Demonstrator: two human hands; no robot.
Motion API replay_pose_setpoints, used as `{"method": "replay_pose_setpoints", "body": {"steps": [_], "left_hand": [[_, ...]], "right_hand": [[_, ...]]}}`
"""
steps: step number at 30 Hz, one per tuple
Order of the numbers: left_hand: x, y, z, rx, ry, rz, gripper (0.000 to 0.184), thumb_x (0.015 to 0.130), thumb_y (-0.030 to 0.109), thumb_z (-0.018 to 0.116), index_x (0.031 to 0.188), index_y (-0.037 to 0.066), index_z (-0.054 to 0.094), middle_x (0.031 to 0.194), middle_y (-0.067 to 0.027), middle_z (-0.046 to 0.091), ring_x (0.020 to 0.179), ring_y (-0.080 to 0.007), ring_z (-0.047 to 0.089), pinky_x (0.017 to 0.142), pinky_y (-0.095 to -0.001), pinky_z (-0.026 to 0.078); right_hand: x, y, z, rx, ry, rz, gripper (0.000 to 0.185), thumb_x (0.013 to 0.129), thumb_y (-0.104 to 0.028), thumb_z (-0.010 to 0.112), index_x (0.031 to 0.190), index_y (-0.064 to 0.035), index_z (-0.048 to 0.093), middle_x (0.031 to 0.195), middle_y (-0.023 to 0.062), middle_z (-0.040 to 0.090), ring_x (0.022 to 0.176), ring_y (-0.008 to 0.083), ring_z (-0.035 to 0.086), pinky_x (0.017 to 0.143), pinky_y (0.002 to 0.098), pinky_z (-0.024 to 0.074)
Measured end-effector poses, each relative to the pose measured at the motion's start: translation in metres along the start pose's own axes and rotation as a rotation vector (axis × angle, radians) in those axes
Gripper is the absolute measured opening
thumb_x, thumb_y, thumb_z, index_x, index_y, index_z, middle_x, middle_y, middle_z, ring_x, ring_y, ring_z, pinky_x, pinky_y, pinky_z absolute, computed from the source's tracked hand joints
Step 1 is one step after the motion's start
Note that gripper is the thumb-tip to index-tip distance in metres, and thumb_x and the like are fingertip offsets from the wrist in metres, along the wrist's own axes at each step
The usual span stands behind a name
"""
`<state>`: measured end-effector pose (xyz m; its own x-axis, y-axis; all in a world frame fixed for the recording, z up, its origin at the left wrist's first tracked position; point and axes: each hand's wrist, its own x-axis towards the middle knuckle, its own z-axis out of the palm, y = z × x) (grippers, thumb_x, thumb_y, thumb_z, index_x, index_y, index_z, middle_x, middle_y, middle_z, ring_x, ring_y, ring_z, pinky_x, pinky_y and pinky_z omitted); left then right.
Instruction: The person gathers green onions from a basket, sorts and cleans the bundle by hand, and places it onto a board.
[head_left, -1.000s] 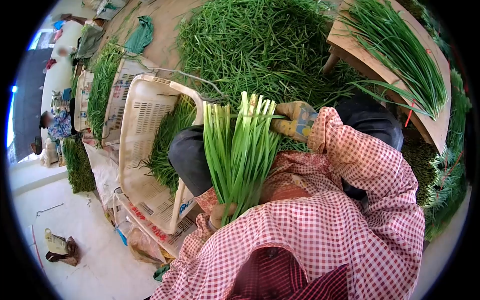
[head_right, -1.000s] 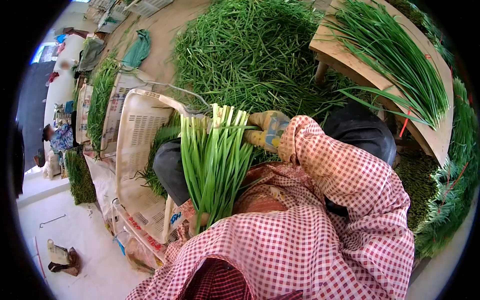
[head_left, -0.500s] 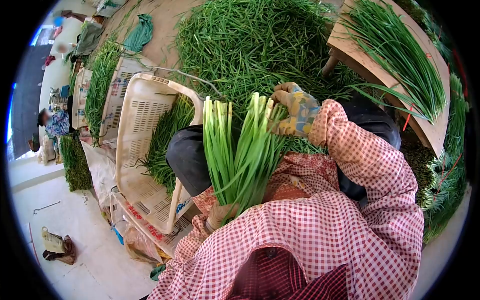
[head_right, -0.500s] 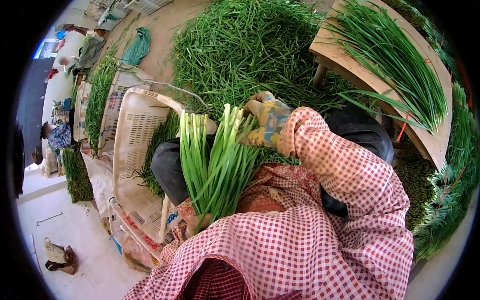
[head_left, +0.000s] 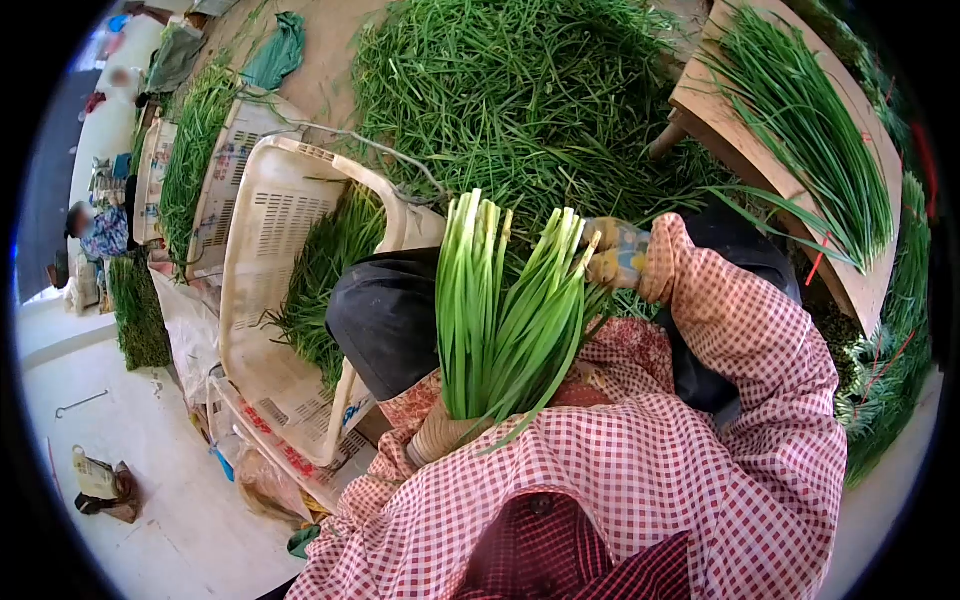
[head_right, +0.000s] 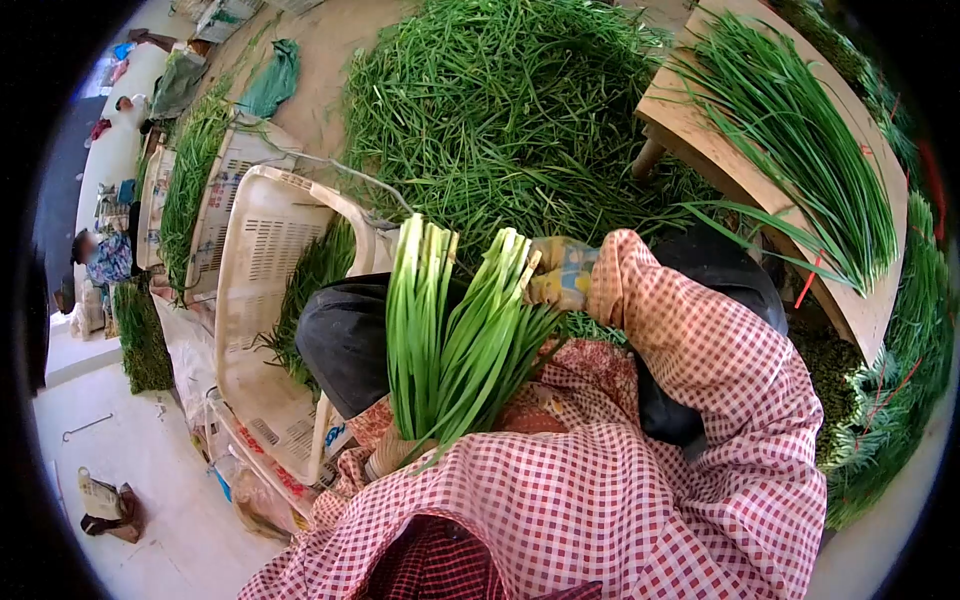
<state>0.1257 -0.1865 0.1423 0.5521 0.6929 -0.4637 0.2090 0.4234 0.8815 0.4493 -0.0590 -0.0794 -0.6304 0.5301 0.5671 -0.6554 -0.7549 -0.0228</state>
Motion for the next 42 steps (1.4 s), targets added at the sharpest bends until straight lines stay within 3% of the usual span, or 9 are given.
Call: {"method": "replay_pose_setpoints", "body": {"steps": [7, 10, 16, 22, 28, 30, 36, 40, 42], "left_hand": [[0.000, -0.001, -0.005, 0.030, 0.005, -0.086, 0.046, 0.081, 0.019, 0.073, 0.121, 0.006, 0.056, 0.113, -0.0057, 0.063, 0.101, -0.0201, 0.059, 0.087, -0.0339, 0.047], [0.002, -0.003, -0.008, -0.052, 0.002, -0.155, 0.046, 0.081, 0.019, 0.073, 0.121, 0.006, 0.057, 0.113, -0.0059, 0.063, 0.101, -0.0205, 0.059, 0.087, -0.0340, 0.048], [0.002, -0.002, -0.019, -0.173, -0.006, -0.259, 0.045, 0.080, 0.018, 0.073, 0.120, 0.006, 0.057, 0.113, -0.0064, 0.063, 0.099, -0.0214, 0.060, 0.086, -0.0342, 0.048], [0.000, -0.002, -0.021, -0.182, 0.010, -0.315, 0.044, 0.080, 0.017, 0.073, 0.120, 0.006, 0.058, 0.113, -0.0068, 0.064, 0.097, -0.0223, 0.061, 0.085, -0.0344, 0.049], [-0.016, -0.006, -0.012, -0.043, 0.070, -0.399, 0.043, 0.080, 0.017, 0.072, 0.119, 0.007, 0.058, 0.112, -0.0072, 0.064, 0.096, -0.0232, 0.062, 0.084, -0.0346, 0.049], [-0.023, -0.001, -0.012, 0.075, 0.096, -0.499, 0.043, 0.079, 0.017, 0.072, 0.119, 0.007, 0.059, 0.112, -0.0074, 0.064, 0.095, -0.0235, 0.062, 0.084, -0.0347, 0.049], [-0.016, 0.070, 0.001, -0.087, 0.297, 0.056, 0.050, 0.074, 0.008, 0.076, 0.118, -0.001, 0.055, 0.111, -0.0119, 0.064, 0.100, -0.0209, 0.062, 0.086, -0.0328, 0.049], [0.008, 0.102, 0.013, 0.717, 0.243, 0.345, 0.058, 0.072, 0.007, 0.075, 0.123, 0.000, 0.050, 0.113, -0.0197, 0.060, 0.097, -0.0322, 0.063, 0.084, -0.0358, 0.050], [0.024, 0.093, 0.025, 1.130, 0.165, 0.209, 0.078, 0.069, 0.021, 0.076, 0.134, 0.002, 0.037, 0.122, -0.0254, 0.052, 0.099, -0.0429, 0.057, 0.083, -0.0446, 0.049]], "right_hand": [[0.099, -0.025, 0.123, -1.818, 1.207, 0.935, 0.015, 0.089, -0.001, 0.052, 0.102, 0.0033, 0.058, 0.094, 0.0128, 0.060, 0.081, 0.0201, 0.059, 0.070, 0.0321, 0.0497], [0.013, -0.092, 0.022, -1.581, 1.554, 0.531, 0.006, 0.087, -0.002, 0.056, 0.089, 0.0027, 0.052, 0.080, 0.0088, 0.053, 0.068, 0.0179, 0.052, 0.063, 0.0334, 0.0471], [0.149, -0.073, 0.096, -1.565, 0.718, 1.141, 0.052, 0.086, -0.039, 0.061, 0.123, -0.0032, 0.053, 0.113, 0.0199, 0.059, 0.102, 0.0300, 0.059, 0.091, 0.0407, 0.0478], [0.172, -0.065, 0.070, -1.722, 1.104, 1.314, 0.024, 0.095, -0.019, 0.049, 0.115, -0.0066, 0.055, 0.100, 0.0113, 0.062, 0.090, 0.0242, 0.061, 0.085, 0.0370, 0.0501], [0.067, -0.087, 0.100, -2.155, 1.487, 0.600, 0.029, 0.092, -0.027, 0.055, 0.110, -0.0040, 0.054, 0.094, 0.0155, 0.063, 0.088, 0.0246, 0.062, 0.080, 0.0399, 0.0502], [0.097, -0.039, 0.139, -0.858, 1.896, 0.040, 0.049, 0.095, -0.034, 0.050, 0.129, 0.0013, 0.043, 0.124, 0.0232, 0.053, 0.113, 0.0346, 0.052, 0.093, 0.0474, 0.0466], [0.160, 0.066, 0.198, 0.036, 1.547, -0.349, 0.081, 0.088, -0.061, 0.046, 0.134, 0.0050, 0.037, 0.139, 0.0268, 0.039, 0.131, 0.0364, 0.037, 0.110, 0.0517, 0.0278], [0.114, 0.052, 0.098, 0.399, 0.121, -0.428, 0.079, 0.087, -0.068, 0.039, 0.138, -0.0072, 0.040, 0.137, 0.0210, 0.045, 0.125, 0.0375, 0.044, 0.104, 0.0543, 0.0356], [0.129, 0.043, 0.154, -0.053, 0.648, -0.474, 0.080, 0.088, -0.070, 0.032, 0.139, -0.0094, 0.040, 0.134, 0.0209, 0.049, 0.124, 0.0366, 0.046, 0.104, 0.0550, 0.0354]]}}
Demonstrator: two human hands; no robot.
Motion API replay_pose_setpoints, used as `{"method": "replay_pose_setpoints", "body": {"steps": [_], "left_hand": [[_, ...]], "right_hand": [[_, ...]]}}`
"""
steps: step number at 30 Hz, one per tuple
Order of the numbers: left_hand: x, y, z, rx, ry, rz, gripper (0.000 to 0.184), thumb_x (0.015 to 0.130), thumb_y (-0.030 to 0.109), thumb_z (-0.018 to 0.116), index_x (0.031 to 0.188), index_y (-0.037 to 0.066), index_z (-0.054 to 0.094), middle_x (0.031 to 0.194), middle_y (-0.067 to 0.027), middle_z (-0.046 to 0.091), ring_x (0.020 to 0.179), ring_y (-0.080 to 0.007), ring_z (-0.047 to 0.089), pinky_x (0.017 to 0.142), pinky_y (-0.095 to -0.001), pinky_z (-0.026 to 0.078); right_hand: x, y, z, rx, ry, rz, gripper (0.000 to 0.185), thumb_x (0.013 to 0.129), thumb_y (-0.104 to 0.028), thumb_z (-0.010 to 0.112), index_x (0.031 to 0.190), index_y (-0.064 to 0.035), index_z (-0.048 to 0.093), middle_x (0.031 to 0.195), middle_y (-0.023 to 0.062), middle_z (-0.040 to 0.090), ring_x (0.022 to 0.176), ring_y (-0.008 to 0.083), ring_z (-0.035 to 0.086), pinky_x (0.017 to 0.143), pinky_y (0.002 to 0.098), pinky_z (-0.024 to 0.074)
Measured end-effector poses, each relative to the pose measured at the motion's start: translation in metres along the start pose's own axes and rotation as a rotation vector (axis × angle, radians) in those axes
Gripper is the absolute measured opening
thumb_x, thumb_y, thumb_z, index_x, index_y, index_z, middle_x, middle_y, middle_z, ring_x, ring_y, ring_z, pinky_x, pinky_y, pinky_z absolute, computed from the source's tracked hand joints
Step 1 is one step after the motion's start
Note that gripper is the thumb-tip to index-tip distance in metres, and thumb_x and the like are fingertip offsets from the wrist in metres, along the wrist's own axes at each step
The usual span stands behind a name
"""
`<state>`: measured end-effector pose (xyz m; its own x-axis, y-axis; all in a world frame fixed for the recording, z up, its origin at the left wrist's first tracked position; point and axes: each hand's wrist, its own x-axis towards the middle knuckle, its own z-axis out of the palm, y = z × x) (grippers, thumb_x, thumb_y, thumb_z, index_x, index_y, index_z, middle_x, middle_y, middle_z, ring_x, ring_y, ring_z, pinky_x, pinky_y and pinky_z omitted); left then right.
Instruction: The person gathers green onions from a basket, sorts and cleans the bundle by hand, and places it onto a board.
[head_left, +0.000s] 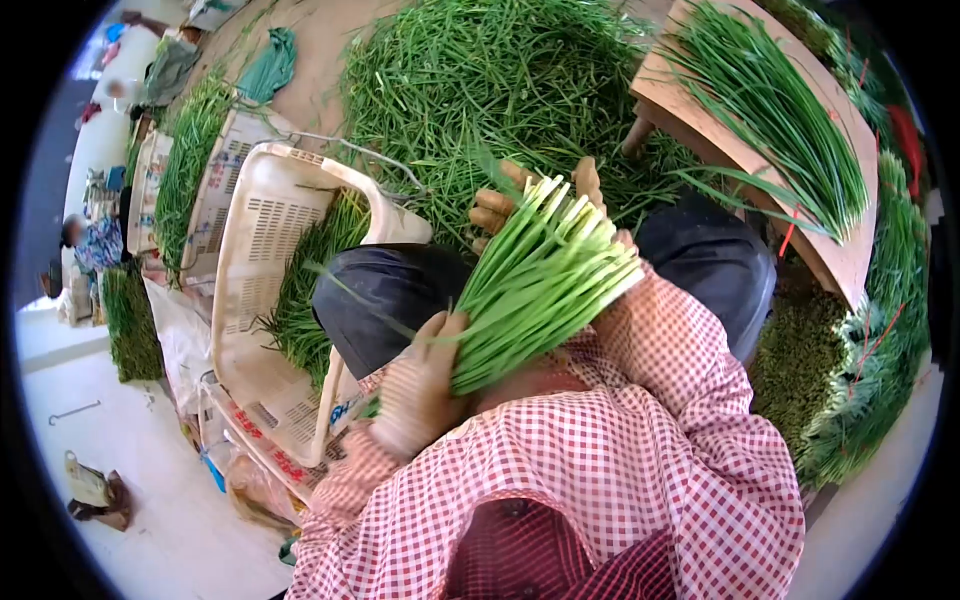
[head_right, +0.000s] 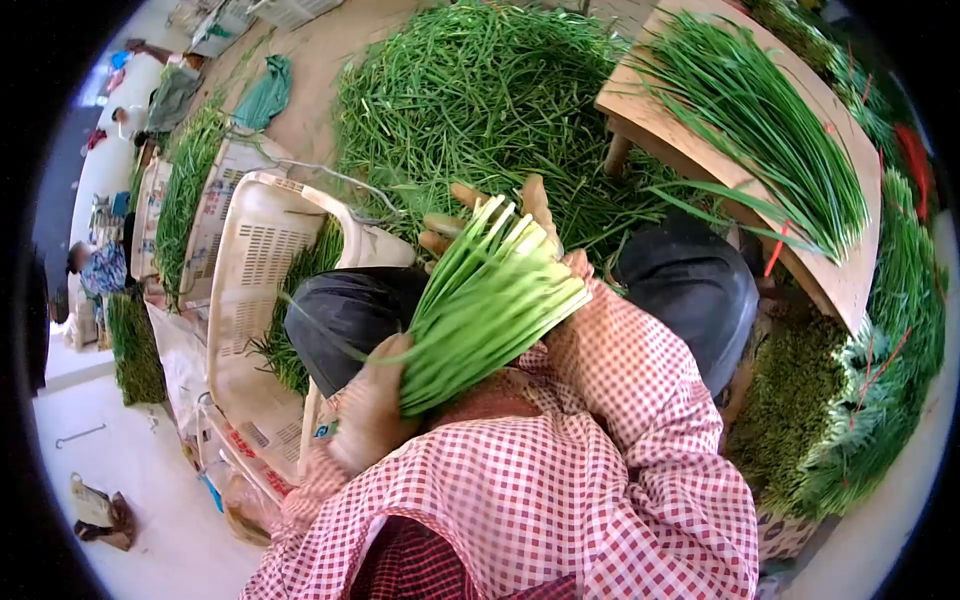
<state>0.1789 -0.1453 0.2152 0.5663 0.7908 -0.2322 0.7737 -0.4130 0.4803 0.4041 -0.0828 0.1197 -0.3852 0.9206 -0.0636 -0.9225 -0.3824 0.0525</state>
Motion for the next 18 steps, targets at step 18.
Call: {"method": "replay_pose_setpoints", "body": {"steps": [18], "left_hand": [[0.048, -0.017, 0.026, -1.356, -0.841, -0.095, 0.099, 0.060, 0.016, 0.088, 0.140, 0.002, 0.034, 0.136, -0.0104, 0.048, 0.123, -0.0217, 0.045, 0.105, -0.0377, 0.035]], "right_hand": [[-0.013, -0.044, 0.017, -0.658, 0.240, -0.082, 0.024, 0.094, -0.021, 0.056, 0.102, 0.0017, 0.057, 0.075, 0.0068, 0.065, 0.076, 0.0234, 0.065, 0.073, 0.0413, 0.0557]]}}
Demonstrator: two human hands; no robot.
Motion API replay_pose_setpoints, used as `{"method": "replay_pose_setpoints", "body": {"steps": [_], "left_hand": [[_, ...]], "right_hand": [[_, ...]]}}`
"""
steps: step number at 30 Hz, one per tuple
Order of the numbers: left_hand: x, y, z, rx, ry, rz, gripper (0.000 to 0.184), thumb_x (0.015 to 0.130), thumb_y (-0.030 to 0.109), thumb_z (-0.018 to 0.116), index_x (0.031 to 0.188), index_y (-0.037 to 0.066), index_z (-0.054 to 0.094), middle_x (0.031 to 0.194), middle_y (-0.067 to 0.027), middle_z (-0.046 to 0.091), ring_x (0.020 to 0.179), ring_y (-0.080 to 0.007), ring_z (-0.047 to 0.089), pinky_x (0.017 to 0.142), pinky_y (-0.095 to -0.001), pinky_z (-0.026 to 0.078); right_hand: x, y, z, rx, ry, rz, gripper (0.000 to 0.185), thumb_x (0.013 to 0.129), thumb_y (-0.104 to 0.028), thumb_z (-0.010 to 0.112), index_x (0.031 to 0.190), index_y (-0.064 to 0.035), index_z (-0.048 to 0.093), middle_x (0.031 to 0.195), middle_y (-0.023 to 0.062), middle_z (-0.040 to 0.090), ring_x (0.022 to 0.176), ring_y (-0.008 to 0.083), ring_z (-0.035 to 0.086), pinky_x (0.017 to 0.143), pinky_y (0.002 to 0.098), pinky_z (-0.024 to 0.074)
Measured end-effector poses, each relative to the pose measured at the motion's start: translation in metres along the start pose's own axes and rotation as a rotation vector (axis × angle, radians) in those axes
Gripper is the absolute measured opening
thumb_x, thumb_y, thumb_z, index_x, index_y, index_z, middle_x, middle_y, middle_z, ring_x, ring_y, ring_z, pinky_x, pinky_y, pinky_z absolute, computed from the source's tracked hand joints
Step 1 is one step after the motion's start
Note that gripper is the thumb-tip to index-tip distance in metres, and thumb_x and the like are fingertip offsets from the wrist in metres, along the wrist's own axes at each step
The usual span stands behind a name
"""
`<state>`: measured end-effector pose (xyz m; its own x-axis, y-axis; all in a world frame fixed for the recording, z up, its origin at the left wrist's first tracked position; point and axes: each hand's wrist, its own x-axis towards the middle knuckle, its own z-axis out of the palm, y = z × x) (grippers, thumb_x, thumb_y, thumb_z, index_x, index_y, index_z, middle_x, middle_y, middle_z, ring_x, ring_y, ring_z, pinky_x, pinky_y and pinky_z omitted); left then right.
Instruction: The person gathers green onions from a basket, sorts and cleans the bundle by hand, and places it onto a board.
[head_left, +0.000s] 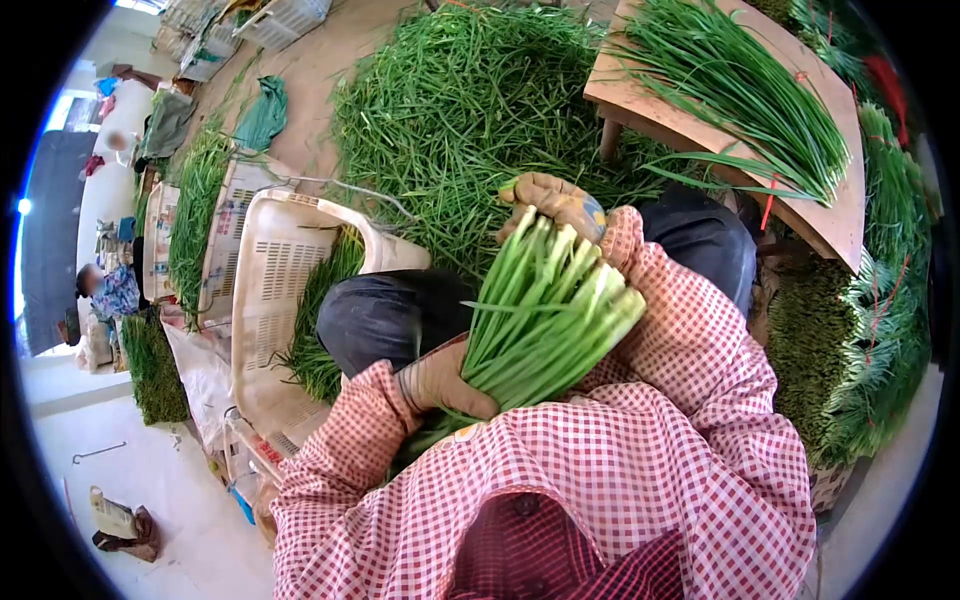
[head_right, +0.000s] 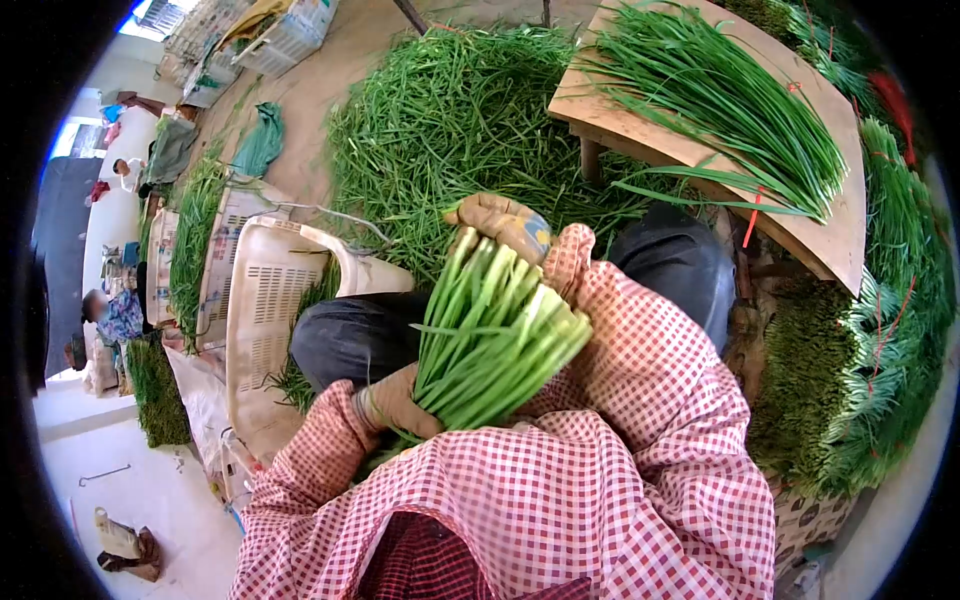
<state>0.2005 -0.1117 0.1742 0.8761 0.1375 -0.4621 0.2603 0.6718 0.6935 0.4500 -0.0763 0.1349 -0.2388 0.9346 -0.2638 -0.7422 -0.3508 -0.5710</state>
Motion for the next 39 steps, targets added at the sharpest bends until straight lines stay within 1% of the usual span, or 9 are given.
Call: {"method": "replay_pose_setpoints", "body": {"steps": [5, 6, 10, 14, 20, 24, 29, 37, 39], "left_hand": [[-0.018, -0.013, 0.020, -0.113, 0.294, 0.075, 0.088, 0.065, 0.011, 0.085, 0.139, 0.004, 0.037, 0.132, -0.0091, 0.052, 0.120, -0.0220, 0.049, 0.102, -0.0362, 0.039], [-0.024, -0.020, 0.019, -0.103, 0.397, 0.115, 0.086, 0.068, 0.009, 0.083, 0.140, 0.005, 0.036, 0.132, -0.0082, 0.051, 0.120, -0.0217, 0.049, 0.102, -0.0350, 0.039], [-0.030, -0.046, 0.012, -0.110, 0.561, 0.235, 0.080, 0.067, 0.009, 0.082, 0.136, 0.004, 0.041, 0.127, -0.0083, 0.055, 0.116, -0.0216, 0.051, 0.100, -0.0348, 0.041], [-0.024, -0.017, 0.036, -0.238, 0.625, 0.210, 0.076, 0.066, 0.011, 0.082, 0.132, 0.004, 0.043, 0.122, -0.0077, 0.057, 0.110, -0.0204, 0.053, 0.097, -0.0342, 0.043], [-0.022, -0.032, 0.023, -0.052, 0.629, 0.255, 0.078, 0.066, 0.013, 0.085, 0.131, 0.004, 0.044, 0.122, -0.0100, 0.058, 0.110, -0.0222, 0.056, 0.095, -0.0365, 0.046], [-0.023, -0.040, 0.021, 0.001, 0.669, 0.286, 0.079, 0.065, 0.011, 0.086, 0.131, 0.003, 0.043, 0.122, -0.0100, 0.058, 0.110, -0.0219, 0.055, 0.096, -0.0363, 0.045], [-0.016, -0.045, 0.028, -0.027, 0.792, 0.309, 0.085, 0.062, 0.010, 0.087, 0.132, 0.002, 0.040, 0.122, -0.0101, 0.058, 0.113, -0.0223, 0.055, 0.097, -0.0370, 0.044], [-0.001, -0.068, -0.003, 0.099, 0.478, 0.511, 0.068, 0.068, 0.005, 0.079, 0.127, 0.000, 0.047, 0.118, -0.0114, 0.061, 0.109, -0.0200, 0.058, 0.093, -0.0349, 0.047], [-0.011, -0.042, 0.025, 0.092, 0.739, 0.336, 0.071, 0.069, 0.011, 0.081, 0.127, -0.004, 0.042, 0.119, -0.0149, 0.059, 0.109, -0.0206, 0.058, 0.094, -0.0346, 0.047]], "right_hand": [[0.032, -0.052, -0.033, -0.948, 0.327, -0.421, 0.024, 0.092, -0.025, 0.060, 0.106, -0.0062, 0.062, 0.069, 0.0016, 0.060, 0.066, 0.0113, 0.059, 0.065, 0.0281, 0.0495], [0.027, -0.071, -0.026, -0.658, 0.446, -0.310, 0.021, 0.092, -0.025, 0.060, 0.105, -0.0084, 0.065, 0.073, 0.0011, 0.063, 0.063, 0.0108, 0.059, 0.059, 0.0242, 0.0476], [0.005, -0.072, -0.009, -0.944, -0.154, -0.155, 0.041, 0.085, -0.037, 0.069, 0.111, -0.0065, 0.061, 0.102, 0.0073, 0.064, 0.099, 0.0182, 0.059, 0.082, 0.0304, 0.0507], [-0.030, -0.028, 0.032, -1.890, -0.235, -0.470, 0.069, 0.076, -0.063, 0.062, 0.106, -0.0014, 0.062, 0.123, 0.0254, 0.050, 0.115, 0.0377, 0.050, 0.094, 0.0475, 0.0447], [0.002, 0.002, -0.013, -1.536, -0.598, -0.479, 0.049, 0.087, -0.047, 0.060, 0.107, -0.0028, 0.061, 0.104, 0.0188, 0.060, 0.101, 0.0318, 0.055, 0.081, 0.0482, 0.0489], [0.018, -0.020, -0.039, -0.399, 0.206, -0.148, 0.026, 0.088, -0.030, 0.063, 0.095, -0.0050, 0.061, 0.098, 0.0069, 0.062, 0.086, 0.0220, 0.061, 0.064, 0.0393, 0.0531], [-0.010, -0.051, 0.045, -1.499, -0.022, -0.183, 0.059, 0.078, -0.050, 0.069, 0.112, -0.0025, 0.059, 0.131, 0.0198, 0.046, 0.122, 0.0336, 0.047, 0.099, 0.0449, 0.0416], [0.013, -0.038, 0.054, -1.503, -0.315, 0.203, 0.061, 0.074, -0.055, 0.070, 0.115, -0.0090, 0.064, 0.107, 0.0178, 0.064, 0.104, 0.0312, 0.059, 0.088, 0.0425, 0.0474], [0.009, -0.034, 0.052, -1.508, -0.234, 0.156, 0.060, 0.078, -0.050, 0.068, 0.113, -0.0017, 0.062, 0.104, 0.0174, 0.065, 0.095, 0.0288, 0.063, 0.082, 0.0386, 0.0504]]}}
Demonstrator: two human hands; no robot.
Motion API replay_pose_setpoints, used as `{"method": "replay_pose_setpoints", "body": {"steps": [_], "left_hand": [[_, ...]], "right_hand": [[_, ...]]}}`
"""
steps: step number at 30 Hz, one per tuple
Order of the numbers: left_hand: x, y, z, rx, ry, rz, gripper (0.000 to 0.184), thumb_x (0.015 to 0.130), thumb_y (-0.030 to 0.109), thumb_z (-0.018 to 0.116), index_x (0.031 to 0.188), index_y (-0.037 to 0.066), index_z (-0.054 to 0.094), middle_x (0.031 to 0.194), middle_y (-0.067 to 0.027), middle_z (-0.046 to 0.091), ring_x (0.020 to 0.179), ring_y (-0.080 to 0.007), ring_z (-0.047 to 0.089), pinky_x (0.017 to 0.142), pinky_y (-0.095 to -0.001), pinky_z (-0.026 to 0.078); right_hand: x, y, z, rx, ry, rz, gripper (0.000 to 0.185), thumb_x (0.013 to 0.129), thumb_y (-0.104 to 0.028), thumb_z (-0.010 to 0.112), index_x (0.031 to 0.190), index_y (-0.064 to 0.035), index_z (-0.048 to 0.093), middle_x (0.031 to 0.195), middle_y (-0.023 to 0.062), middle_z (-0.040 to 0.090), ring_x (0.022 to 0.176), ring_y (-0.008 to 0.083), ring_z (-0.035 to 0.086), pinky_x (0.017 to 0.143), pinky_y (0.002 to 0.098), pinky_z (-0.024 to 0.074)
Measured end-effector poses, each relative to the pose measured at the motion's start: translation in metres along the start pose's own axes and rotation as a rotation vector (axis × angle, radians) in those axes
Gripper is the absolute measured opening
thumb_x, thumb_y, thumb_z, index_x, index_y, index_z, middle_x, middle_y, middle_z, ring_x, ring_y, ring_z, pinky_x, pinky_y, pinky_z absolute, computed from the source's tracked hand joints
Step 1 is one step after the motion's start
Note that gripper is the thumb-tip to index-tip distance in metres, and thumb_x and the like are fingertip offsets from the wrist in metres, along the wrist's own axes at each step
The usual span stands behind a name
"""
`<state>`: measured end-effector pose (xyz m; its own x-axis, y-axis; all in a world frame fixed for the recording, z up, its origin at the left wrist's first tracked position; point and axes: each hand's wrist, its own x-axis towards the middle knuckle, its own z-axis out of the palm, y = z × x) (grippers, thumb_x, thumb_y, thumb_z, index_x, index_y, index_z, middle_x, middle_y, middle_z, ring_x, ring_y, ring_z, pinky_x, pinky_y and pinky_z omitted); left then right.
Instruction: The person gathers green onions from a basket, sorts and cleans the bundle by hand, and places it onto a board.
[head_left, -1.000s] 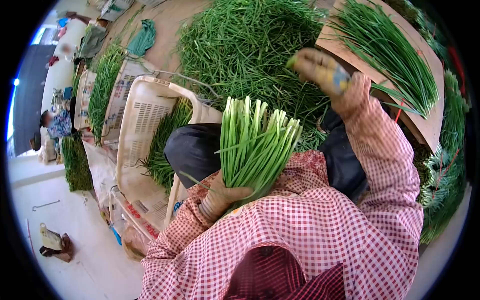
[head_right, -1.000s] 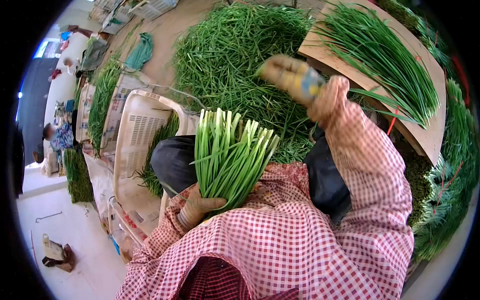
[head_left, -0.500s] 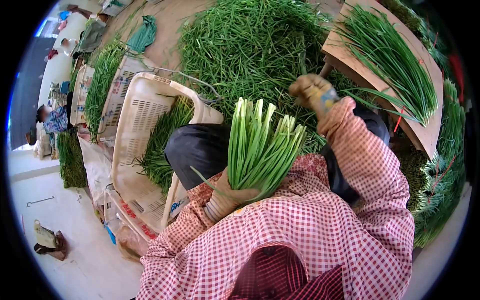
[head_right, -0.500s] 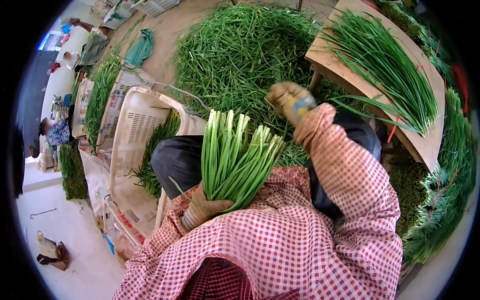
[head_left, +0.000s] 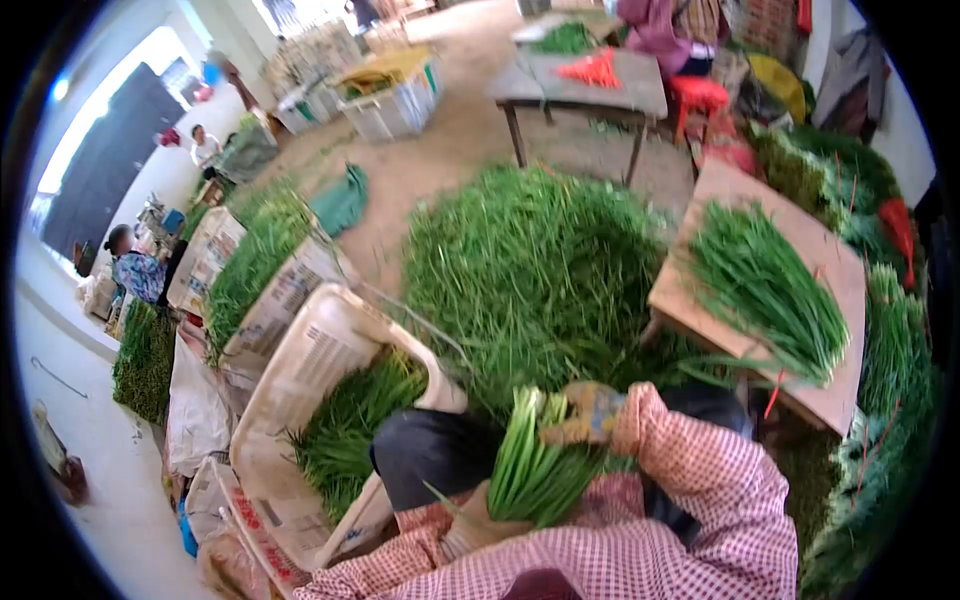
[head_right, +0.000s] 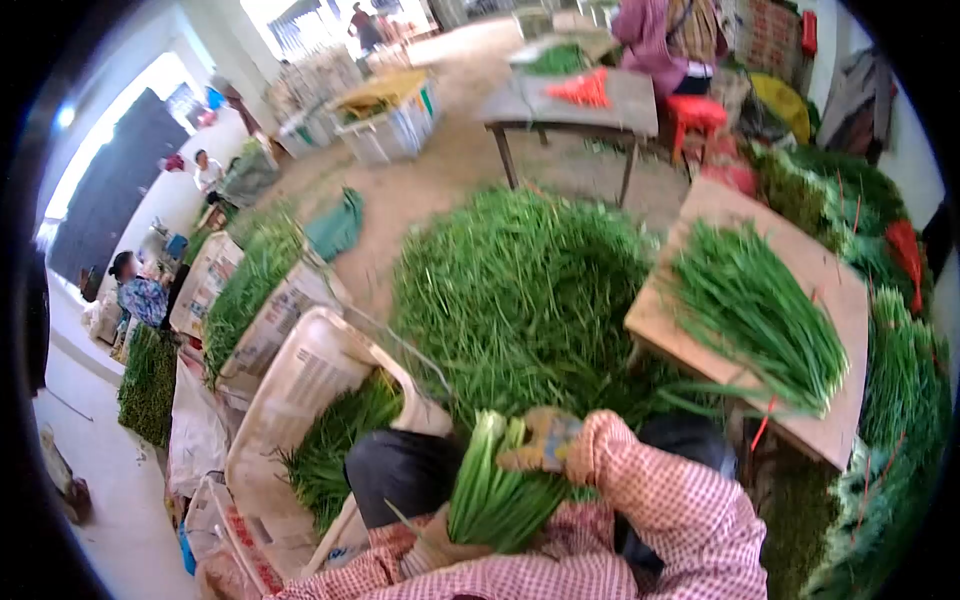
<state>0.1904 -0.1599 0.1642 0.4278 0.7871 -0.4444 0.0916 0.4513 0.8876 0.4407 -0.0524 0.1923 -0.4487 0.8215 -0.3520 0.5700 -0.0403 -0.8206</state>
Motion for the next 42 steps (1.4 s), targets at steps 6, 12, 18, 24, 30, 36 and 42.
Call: {"method": "replay_pose_setpoints", "body": {"steps": [6, 12, 18, 24, 30, 36, 42], "left_hand": [[0.016, -0.061, -0.023, 0.050, -0.108, -0.002, 0.077, 0.068, 0.019, 0.083, 0.126, -0.006, 0.038, 0.116, -0.0147, 0.058, 0.107, -0.0188, 0.057, 0.093, -0.0336, 0.047], [0.015, -0.034, -0.019, 0.032, -0.183, -0.052, 0.075, 0.069, 0.012, 0.082, 0.132, -0.001, 0.042, 0.126, -0.0125, 0.056, 0.115, -0.0206, 0.054, 0.101, -0.0378, 0.042], [0.006, -0.045, -0.023, 0.188, -0.018, -0.057, 0.082, 0.066, 0.014, 0.084, 0.132, -0.003, 0.038, 0.124, -0.0142, 0.055, 0.113, -0.0225, 0.055, 0.098, -0.0358, 0.044], [-0.010, -0.003, -0.018, -0.152, 0.045, -0.134, 0.081, 0.066, 0.011, 0.084, 0.133, -0.001, 0.039, 0.125, -0.0132, 0.056, 0.111, -0.0241, 0.056, 0.095, -0.0378, 0.047], [-0.016, 0.013, -0.014, -0.330, 0.136, -0.130, 0.080, 0.064, 0.012, 0.085, 0.130, 0.000, 0.042, 0.123, -0.0129, 0.057, 0.110, -0.0245, 0.056, 0.095, -0.0379, 0.047], [-0.019, 0.018, -0.009, -0.435, 0.063, -0.121, 0.075, 0.064, 0.006, 0.084, 0.129, 0.000, 0.046, 0.120, -0.0127, 0.060, 0.109, -0.0233, 0.058, 0.096, -0.0386, 0.046], [-0.016, 0.021, -0.015, -0.352, -0.146, -0.165, 0.075, 0.065, 0.005, 0.084, 0.130, 0.001, 0.047, 0.122, -0.0116, 0.059, 0.110, -0.0230, 0.057, 0.098, -0.0386, 0.044]], "right_hand": [[-0.004, 0.017, 0.014, 0.290, -0.010, 0.094, 0.041, 0.082, -0.029, 0.068, 0.106, 0.0027, 0.061, 0.091, 0.0090, 0.067, 0.080, 0.0181, 0.064, 0.071, 0.0305, 0.0521], [-0.006, 0.014, 0.033, 0.846, 0.137, 0.163, 0.025, 0.081, -0.019, 0.067, 0.098, -0.0009, 0.062, 0.088, 0.0043, 0.066, 0.078, 0.0141, 0.063, 0.069, 0.0273, 0.0513], [0.031, 0.046, 0.011, 1.152, 0.304, 0.028, 0.023, 0.081, -0.018, 0.066, 0.099, -0.0044, 0.062, 0.096, 0.0083, 0.062, 0.086, 0.0214, 0.060, 0.077, 0.0334, 0.0496], [0.062, 0.040, -0.060, 0.918, 0.687, -0.398, 0.023, 0.085, -0.026, 0.066, 0.094, -0.0055, 0.064, 0.091, 0.0090, 0.066, 0.085, 0.0194, 0.062, 0.081, 0.0341, 0.0504], [0.045, 0.104, -0.008, -0.405, -0.328, 0.456, 0.044, 0.091, -0.037, 0.052, 0.122, -0.0059, 0.058, 0.117, 0.0162, 0.060, 0.107, 0.0283, 0.058, 0.092, 0.0408, 0.0465], [-0.017, 0.116, 0.065, 0.720, -0.216, 0.284, 0.054, 0.091, -0.040, 0.052, 0.131, -0.0046, 0.049, 0.121, 0.0146, 0.059, 0.101, 0.0244, 0.059, 0.085, 0.0392, 0.0478], [0.025, 0.028, 0.088, 1.942, -0.128, -0.296, 0.069, 0.090, -0.058, 0.044, 0.133, -0.0031, 0.044, 0.129, 0.0157, 0.054, 0.116, 0.0284, 0.053, 0.099, 0.0476, 0.0415]]}}
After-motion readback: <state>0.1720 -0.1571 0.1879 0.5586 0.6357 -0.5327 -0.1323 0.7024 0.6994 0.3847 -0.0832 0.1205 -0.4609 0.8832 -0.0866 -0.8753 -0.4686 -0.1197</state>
